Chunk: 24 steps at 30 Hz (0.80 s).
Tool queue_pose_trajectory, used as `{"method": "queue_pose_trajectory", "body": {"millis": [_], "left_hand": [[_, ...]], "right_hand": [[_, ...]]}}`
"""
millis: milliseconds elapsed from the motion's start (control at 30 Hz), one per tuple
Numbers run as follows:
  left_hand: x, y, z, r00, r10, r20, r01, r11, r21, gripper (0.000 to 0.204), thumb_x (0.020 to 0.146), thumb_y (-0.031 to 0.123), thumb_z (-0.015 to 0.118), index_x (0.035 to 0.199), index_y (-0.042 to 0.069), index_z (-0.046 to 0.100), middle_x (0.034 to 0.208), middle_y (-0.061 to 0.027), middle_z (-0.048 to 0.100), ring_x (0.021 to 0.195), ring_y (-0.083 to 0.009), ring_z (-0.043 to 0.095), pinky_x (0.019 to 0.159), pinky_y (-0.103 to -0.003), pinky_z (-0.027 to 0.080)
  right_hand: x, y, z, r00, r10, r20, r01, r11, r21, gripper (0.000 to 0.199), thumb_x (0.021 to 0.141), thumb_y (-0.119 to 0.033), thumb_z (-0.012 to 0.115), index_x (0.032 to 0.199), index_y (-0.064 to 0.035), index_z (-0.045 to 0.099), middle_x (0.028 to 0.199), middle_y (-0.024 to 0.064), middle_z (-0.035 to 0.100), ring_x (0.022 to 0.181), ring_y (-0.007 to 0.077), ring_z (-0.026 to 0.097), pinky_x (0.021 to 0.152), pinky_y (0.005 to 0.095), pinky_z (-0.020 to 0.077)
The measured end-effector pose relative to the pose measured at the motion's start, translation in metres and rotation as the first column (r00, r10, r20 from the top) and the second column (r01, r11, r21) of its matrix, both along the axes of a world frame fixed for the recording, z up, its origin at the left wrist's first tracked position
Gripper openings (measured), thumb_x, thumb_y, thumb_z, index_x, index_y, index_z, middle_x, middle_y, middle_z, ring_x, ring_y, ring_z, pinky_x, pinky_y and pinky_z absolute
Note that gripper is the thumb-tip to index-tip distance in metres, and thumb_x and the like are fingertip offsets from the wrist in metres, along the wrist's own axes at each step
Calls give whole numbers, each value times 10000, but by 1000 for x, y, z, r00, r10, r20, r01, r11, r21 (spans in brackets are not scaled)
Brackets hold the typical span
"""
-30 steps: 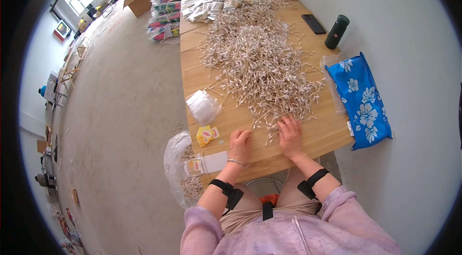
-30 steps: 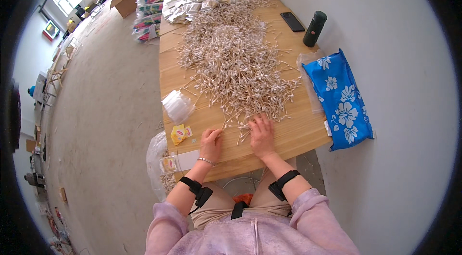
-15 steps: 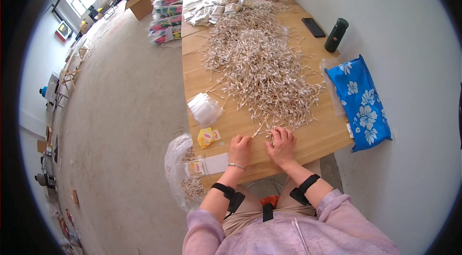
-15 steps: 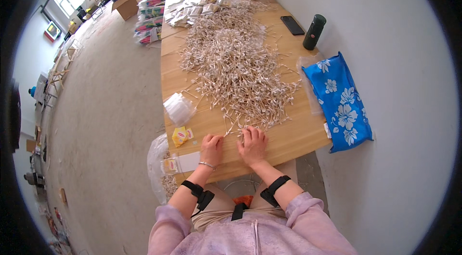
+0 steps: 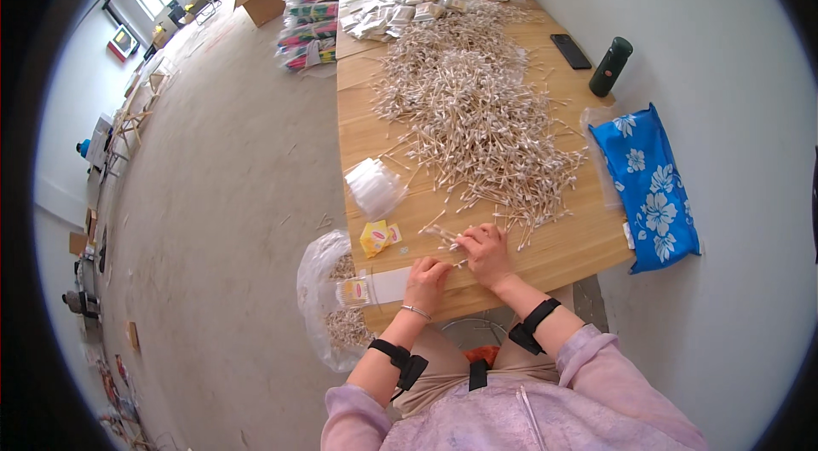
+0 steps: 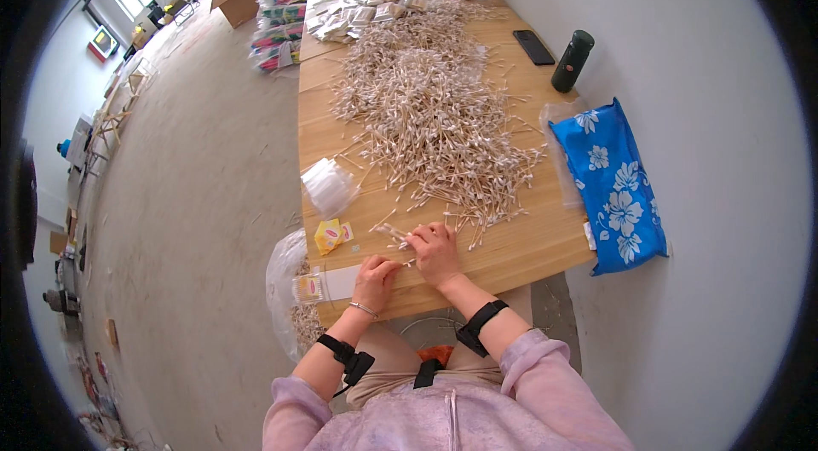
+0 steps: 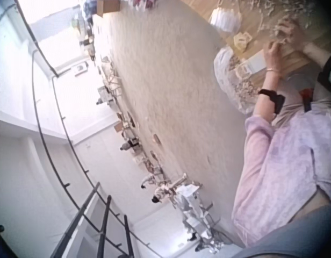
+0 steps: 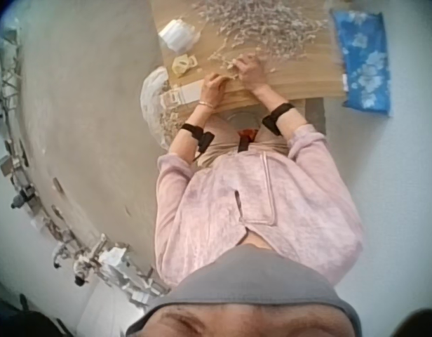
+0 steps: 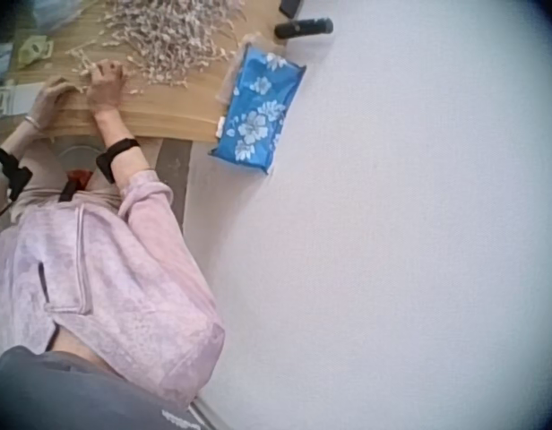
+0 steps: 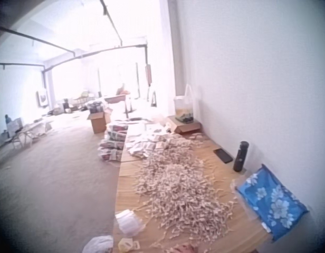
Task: Packaging loose cotton swabs into small plastic bags.
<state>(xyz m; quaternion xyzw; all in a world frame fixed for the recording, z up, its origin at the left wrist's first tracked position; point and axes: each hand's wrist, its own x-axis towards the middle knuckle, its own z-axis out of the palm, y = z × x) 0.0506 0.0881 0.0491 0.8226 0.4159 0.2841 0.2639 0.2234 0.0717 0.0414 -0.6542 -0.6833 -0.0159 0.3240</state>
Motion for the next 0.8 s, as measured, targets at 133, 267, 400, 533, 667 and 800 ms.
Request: {"method": "queue_pose_trajectory", "body": {"millis": [133, 267, 400, 533, 667, 800], "left_hand": [[-3, 1, 1, 999, -50, 23, 50, 999, -10, 119, 782, 39, 648, 886, 79, 686, 864, -91, 616, 857, -291, 589, 775, -378, 486], [-7, 2, 0, 999, -2, 36, 5, 996, -93, 165, 757, 61, 687, 921, 74, 674, 934, -105, 607, 925, -297, 574, 824, -388, 471], [4, 11, 18, 984, 175, -12, -175, 984, 13, 305, 739, 87, 715, 1033, 63, 639, 1048, -128, 585, 1004, -318, 540, 893, -404, 439], [4, 21, 7, 966, 252, -57, -249, 967, 57, 461, 729, 108, 729, 1161, 56, 575, 1152, -141, 559, 1086, -328, 500, 957, -407, 399], [-1, 22, -12, 994, 111, 6, -110, 989, -97, 537, 712, 166, 758, 1199, 64, 556, 1178, -121, 557, 1142, -319, 468, 1007, -432, 339], [3, 8, -2, 994, 91, -57, -93, 995, -31, 583, 694, 183, 773, 1219, 69, 545, 1210, -120, 539, 1163, -317, 455, 1020, -437, 326]], "right_hand": [[-1, -4, -3, 992, 118, -49, -120, 992, -45, 176, 775, -108, 598, 904, -169, 702, 955, -55, 632, 988, 179, 524, 901, 358, 357], [16, -2, -3, 992, 88, -90, -90, 996, -21, 180, 753, -76, 610, 885, -163, 696, 928, -42, 640, 955, 187, 546, 877, 355, 367], [30, 2, -2, 986, 5, -164, -11, 999, -40, 160, 754, -69, 634, 877, -159, 683, 916, -35, 642, 938, 195, 552, 846, 346, 376], [44, 9, -1, 972, -129, -196, 123, 991, -42, 148, 765, -86, 647, 890, -159, 677, 891, -30, 639, 939, 205, 551, 844, 348, 381], [42, 9, 13, 947, -322, -1, 322, 947, 22, 226, 750, -138, 678, 974, -167, 668, 1012, -13, 604, 1035, 218, 499, 889, 380, 366], [34, -1, 23, 982, -120, 148, 126, 991, -35, 381, 743, -196, 692, 1117, -159, 626, 1141, 0, 540, 1114, 220, 440, 941, 410, 338]]}}
